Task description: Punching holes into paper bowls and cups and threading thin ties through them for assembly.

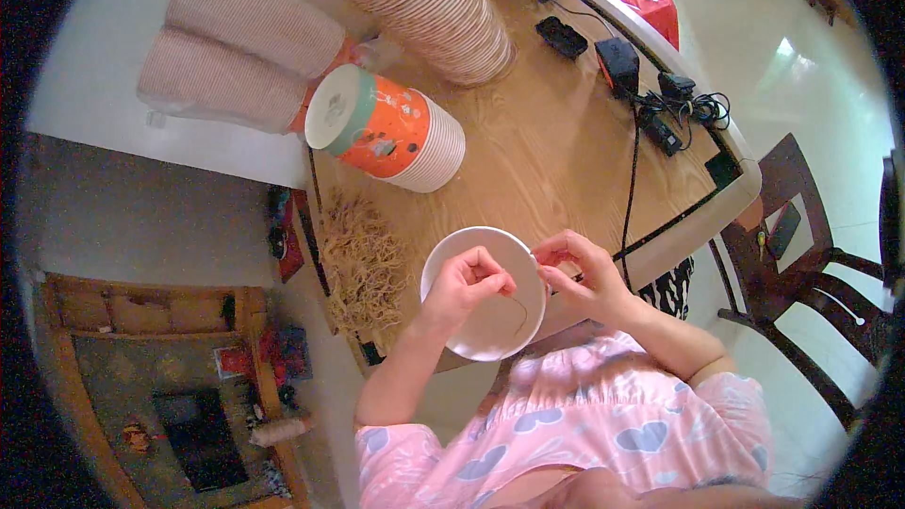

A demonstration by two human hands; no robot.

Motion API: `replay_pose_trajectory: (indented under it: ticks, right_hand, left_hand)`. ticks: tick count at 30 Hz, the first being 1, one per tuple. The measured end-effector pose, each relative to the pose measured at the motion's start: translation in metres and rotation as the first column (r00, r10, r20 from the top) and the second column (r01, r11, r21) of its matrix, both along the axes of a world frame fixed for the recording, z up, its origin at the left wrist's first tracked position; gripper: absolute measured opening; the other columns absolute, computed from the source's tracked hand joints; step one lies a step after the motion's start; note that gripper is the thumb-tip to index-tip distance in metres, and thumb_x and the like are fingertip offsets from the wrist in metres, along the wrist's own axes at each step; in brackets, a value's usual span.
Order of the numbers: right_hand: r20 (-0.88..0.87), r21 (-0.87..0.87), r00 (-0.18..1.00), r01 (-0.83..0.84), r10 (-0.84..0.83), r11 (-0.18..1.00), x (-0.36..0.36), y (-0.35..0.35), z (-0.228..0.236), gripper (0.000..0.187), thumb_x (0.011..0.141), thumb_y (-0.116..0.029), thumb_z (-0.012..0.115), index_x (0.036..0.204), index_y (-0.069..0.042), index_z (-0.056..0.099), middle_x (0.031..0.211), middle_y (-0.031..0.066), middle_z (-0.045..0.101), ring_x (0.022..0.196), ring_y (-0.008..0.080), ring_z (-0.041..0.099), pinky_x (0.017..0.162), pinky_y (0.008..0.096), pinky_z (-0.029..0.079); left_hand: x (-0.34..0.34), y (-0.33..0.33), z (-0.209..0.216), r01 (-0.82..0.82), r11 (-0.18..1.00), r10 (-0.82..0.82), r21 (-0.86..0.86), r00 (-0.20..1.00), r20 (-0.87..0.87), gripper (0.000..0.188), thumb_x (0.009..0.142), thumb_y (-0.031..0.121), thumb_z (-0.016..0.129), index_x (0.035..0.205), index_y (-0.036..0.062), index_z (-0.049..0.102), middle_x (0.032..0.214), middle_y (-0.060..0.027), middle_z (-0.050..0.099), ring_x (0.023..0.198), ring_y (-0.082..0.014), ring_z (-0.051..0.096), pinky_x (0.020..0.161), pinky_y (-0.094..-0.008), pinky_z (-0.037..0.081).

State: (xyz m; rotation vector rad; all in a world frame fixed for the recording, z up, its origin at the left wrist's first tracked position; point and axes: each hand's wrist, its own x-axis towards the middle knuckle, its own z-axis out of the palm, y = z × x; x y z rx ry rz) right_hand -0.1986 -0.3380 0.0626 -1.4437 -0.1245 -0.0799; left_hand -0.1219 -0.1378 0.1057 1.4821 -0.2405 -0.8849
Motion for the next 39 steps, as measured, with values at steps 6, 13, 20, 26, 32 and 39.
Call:
replay_pose_trajectory:
  ticks: [6, 13, 20, 26, 32, 39]
  right_hand:
    - [0.174, -0.179, 0.98, 0.127, -0.096, 0.976, 0.003, -0.001, -0.001, 0.021, 0.08, -0.001, 0.063, 0.1, -0.002, 0.058, 0.097, 0.009, 0.058, 0.085, 0.017, 0.058, 0.078, 0.0291, 0.047]
    - [0.397, -0.247, 0.908, -0.031, 0.131, 0.968, 0.008, -0.005, 0.025, 0.024, 0.072, -0.002, 0.069, 0.096, -0.004, 0.064, 0.086, 0.0079, 0.061, 0.077, 0.0223, 0.058, 0.067, 0.0313, 0.045]
    - [0.414, -0.252, 0.906, 0.025, 0.085, 0.967, 0.007, -0.003, 0.026, 0.017, 0.072, -0.003, 0.07, 0.088, -0.003, 0.065, 0.077, 0.0075, 0.06, 0.07, 0.0209, 0.057, 0.061, 0.0309, 0.044]
    - [0.444, -0.325, 0.892, 0.071, 0.085, 0.943, 0.01, -0.004, 0.019, 0.012, 0.074, -0.005, 0.068, 0.084, -0.003, 0.061, 0.074, 0.0075, 0.058, 0.067, 0.0229, 0.054, 0.059, 0.0325, 0.042]
    - [0.474, -0.427, 0.88, 0.19, 0.04, 0.884, 0.014, 0.0, 0.017, 0.01, 0.077, -0.007, 0.063, 0.076, -0.002, 0.054, 0.069, 0.0091, 0.052, 0.065, 0.0273, 0.049, 0.059, 0.0356, 0.038]
    - [0.332, -0.443, 0.943, 0.141, 0.016, 0.885, 0.014, -0.002, 0.005, 0.012, 0.082, -0.014, 0.059, 0.078, -0.003, 0.055, 0.071, 0.0121, 0.054, 0.069, 0.0298, 0.053, 0.062, 0.0383, 0.041]
  left_hand:
    - [-0.005, -0.01, 0.014, -0.006, 0.987, 0.004, 0.158, 1.0, 0.012, 0.01, 0.082, 0.002, 0.062, 0.084, 0.0031, 0.052, 0.081, -0.0068, 0.064, 0.078, -0.0129, 0.062, 0.075, -0.0261, 0.05]
    - [-0.011, -0.007, 0.027, -0.01, 1.0, 0.009, -0.003, 0.999, -0.05, 0.02, 0.08, 0.001, 0.065, 0.086, 0.0053, 0.046, 0.079, -0.0074, 0.063, 0.077, -0.0145, 0.063, 0.071, -0.0279, 0.052]
    - [-0.012, -0.007, 0.023, -0.034, 0.998, 0.03, -0.054, 0.997, -0.074, 0.021, 0.081, 0.001, 0.064, 0.086, 0.0052, 0.044, 0.078, -0.0062, 0.061, 0.075, -0.015, 0.063, 0.069, -0.0284, 0.053]
    - [-0.013, -0.013, 0.027, -0.027, 0.998, 0.028, 0.056, 0.999, -0.023, 0.015, 0.082, 0.003, 0.063, 0.09, 0.0034, 0.05, 0.078, -0.0029, 0.061, 0.072, -0.0086, 0.06, 0.06, -0.0205, 0.047]
    - [-0.029, -0.025, 0.028, -0.148, 0.965, 0.014, 0.215, 0.852, 0.524, 0.006, 0.082, 0.006, 0.065, 0.083, 0.0006, 0.061, 0.074, 0.0029, 0.056, 0.063, -0.0029, 0.05, 0.053, -0.0188, 0.04]
    - [-0.024, -0.025, 0.023, -0.123, 0.944, -0.154, 0.305, 0.654, 0.74, 0.005, 0.077, 0.004, 0.066, 0.081, 0.0047, 0.063, 0.07, -0.0049, 0.053, 0.058, -0.012, 0.054, 0.052, -0.0246, 0.043]
